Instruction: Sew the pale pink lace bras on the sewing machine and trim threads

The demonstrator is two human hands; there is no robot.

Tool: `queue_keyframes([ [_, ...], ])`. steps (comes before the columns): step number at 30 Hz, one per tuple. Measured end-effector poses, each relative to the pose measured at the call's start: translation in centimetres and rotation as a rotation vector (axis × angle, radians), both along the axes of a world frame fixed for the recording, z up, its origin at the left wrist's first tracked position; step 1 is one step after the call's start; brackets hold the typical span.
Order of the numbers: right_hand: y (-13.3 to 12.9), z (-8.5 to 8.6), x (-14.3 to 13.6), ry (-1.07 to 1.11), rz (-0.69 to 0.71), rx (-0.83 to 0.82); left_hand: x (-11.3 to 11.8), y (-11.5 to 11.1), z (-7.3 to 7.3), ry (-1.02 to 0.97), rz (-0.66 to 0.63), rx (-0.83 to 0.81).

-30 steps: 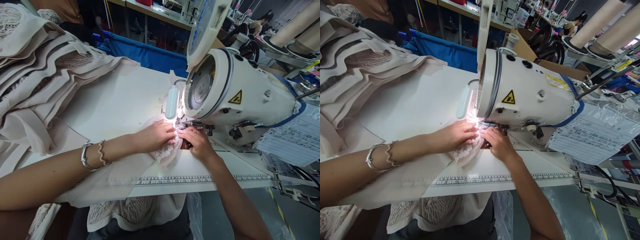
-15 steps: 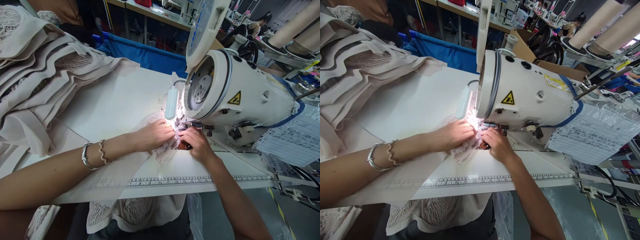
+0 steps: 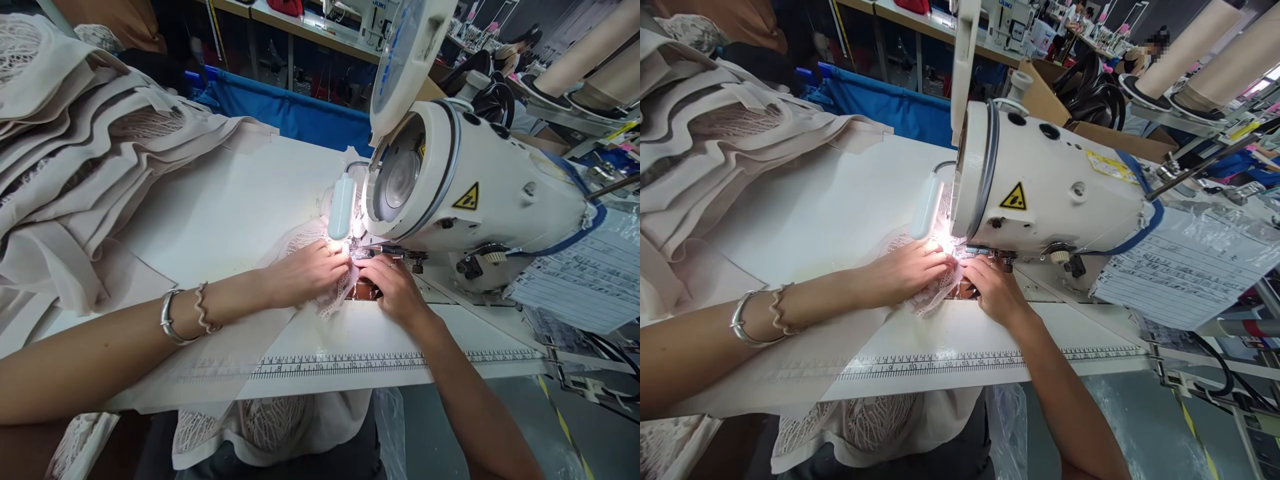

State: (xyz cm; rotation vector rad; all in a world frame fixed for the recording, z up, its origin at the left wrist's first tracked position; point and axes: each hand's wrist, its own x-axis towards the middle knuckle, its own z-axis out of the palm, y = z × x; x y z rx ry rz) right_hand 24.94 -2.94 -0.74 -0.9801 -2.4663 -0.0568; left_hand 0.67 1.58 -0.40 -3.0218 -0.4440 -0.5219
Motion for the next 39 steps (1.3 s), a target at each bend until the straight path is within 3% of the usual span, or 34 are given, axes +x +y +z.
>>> queue_keyframes([
  [3, -0.1, 0.1, -0.1, -0.007, 0.005, 0.006, -0.1, 0.1, 0.1, -0.021, -0.039, -0.024],
  [15, -0.1, 0.0, -0.1, -0.051, -0.047, 0.022, 0.4, -0.7, -0.3, -0.042, 0.166, 0.093],
  [21, -0.2, 0.3, -0.4, -0.029, 0.033, 0.103, 0.2, -0.6, 0.5, -0.049, -0.016, 0.08],
  [27, -0.2, 0.3, -0.2, -0.01, 0.011, 0.053, 0.2, -0.8, 0.3, -0.049, 0.07, 0.017],
  [33, -0.1, -0.1, -0.1, -0.036, -0.004, 0.104, 0.3, -1.0, -0.4, -0.001, 0.191, 0.082],
  [39, -0.2, 0.3, -0.4, -0.017, 0.033, 0.113, 0.5, -1.4, -0.2, -0.076, 0.084, 0.029],
])
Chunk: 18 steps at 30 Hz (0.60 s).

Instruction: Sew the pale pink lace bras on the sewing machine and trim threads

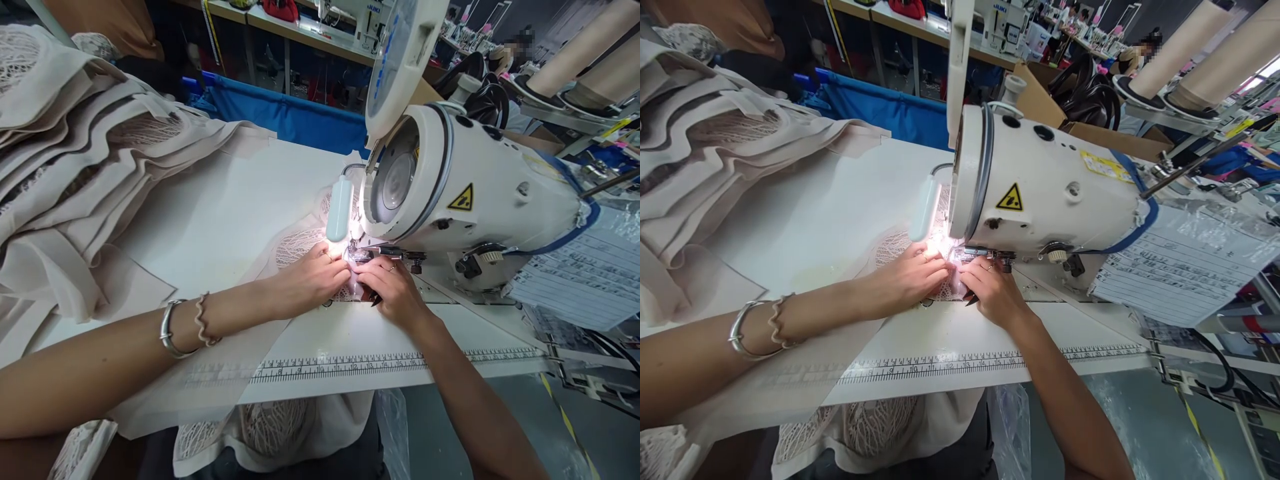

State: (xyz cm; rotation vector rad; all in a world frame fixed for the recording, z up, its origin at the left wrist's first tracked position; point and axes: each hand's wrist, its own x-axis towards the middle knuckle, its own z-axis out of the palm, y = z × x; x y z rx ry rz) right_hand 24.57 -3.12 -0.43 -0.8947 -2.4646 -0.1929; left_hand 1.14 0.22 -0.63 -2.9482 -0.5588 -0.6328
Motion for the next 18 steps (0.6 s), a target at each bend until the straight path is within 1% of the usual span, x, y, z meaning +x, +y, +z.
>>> queue_keyframes([
  [6, 0.1, -0.2, 0.2, -0.001, -0.021, -0.01, -0.2, 0.2, 0.1, -0.014, 0.065, -0.056],
  [9, 0.2, -0.6, 0.3, 0.018, -0.024, -0.004, -0.1, 0.0, -0.1, -0.013, 0.009, -0.053],
  [13, 0.2, -0.6, 0.4, 0.026, -0.031, -0.046, 0.5, -0.7, -0.3, 0.013, -0.082, -0.05],
  [18, 0.0, -0.1, 0.4, 0.101, 0.032, -0.027, 0.6, -0.8, -0.8, 0.025, -0.044, -0.067],
])
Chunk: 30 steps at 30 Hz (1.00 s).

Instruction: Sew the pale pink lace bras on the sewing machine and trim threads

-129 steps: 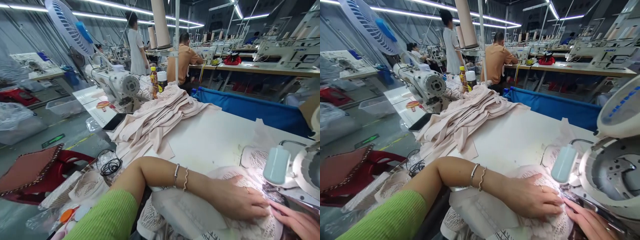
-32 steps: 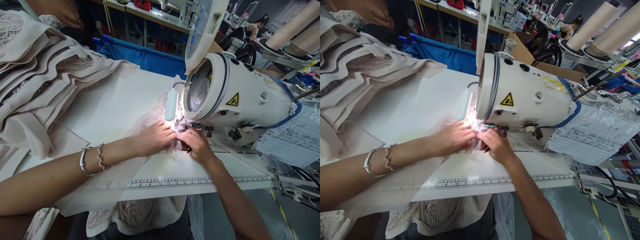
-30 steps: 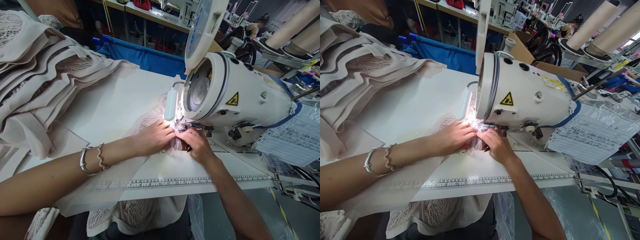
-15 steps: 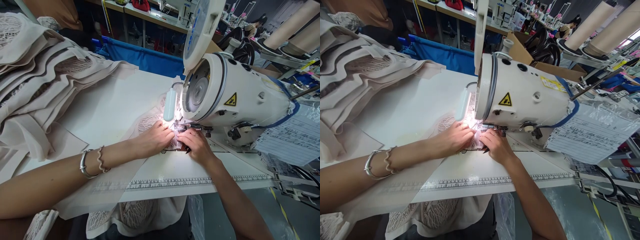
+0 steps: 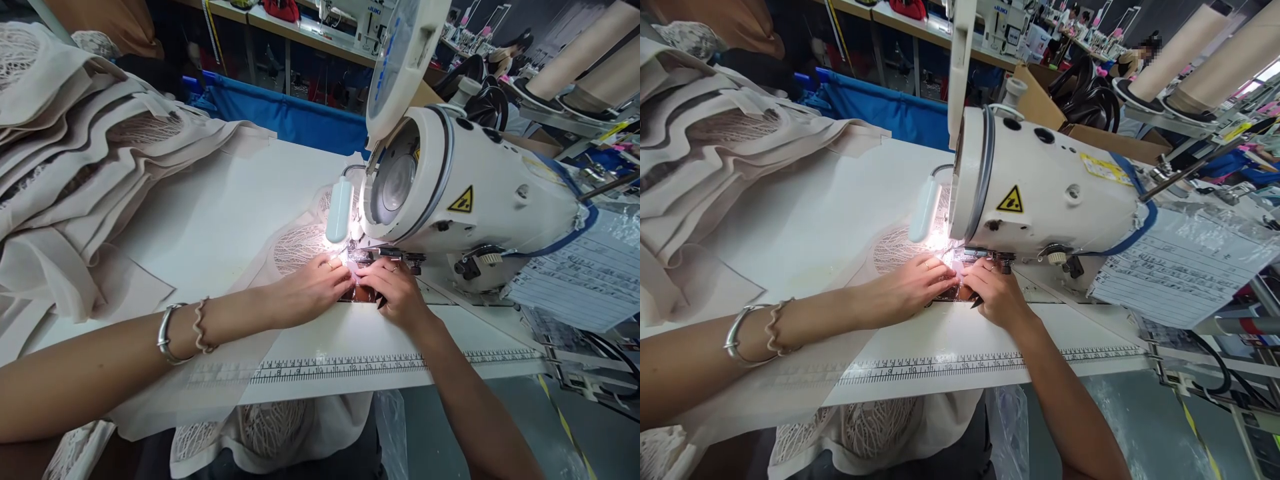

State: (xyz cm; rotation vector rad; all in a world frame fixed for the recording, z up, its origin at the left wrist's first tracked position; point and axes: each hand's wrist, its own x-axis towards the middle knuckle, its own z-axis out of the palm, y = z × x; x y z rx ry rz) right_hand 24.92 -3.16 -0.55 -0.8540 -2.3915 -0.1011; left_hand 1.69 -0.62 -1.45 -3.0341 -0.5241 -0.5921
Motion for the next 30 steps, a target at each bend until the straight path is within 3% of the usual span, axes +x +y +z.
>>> queue_keyframes([
  [6, 0.1, 0.3, 0.1, 0.006, 0.008, 0.012, -0.5, 1.1, -0.6, -0.012, 0.021, 0.008],
  [15, 0.1, -0.2, 0.2, -0.046, -0.046, -0.025, -1.0, 2.5, 0.4, -0.032, 0.017, -0.079],
  [22, 0.1, -0.1, 0.1, -0.063, -0.08, 0.005, -1.3, 3.6, 0.3, 0.006, 0.03, -0.19],
  [27, 0.1, 0.2, -0.1, -0.043, -0.078, 0.04, -1.7, 4.5, 0.4, -0.023, 0.021, -0.182],
  [30, 0.0, 0.1, -0.2, -0.035, -0.071, 0.024, -1.6, 4.8, 0.4, 0.007, 0.08, -0.214],
])
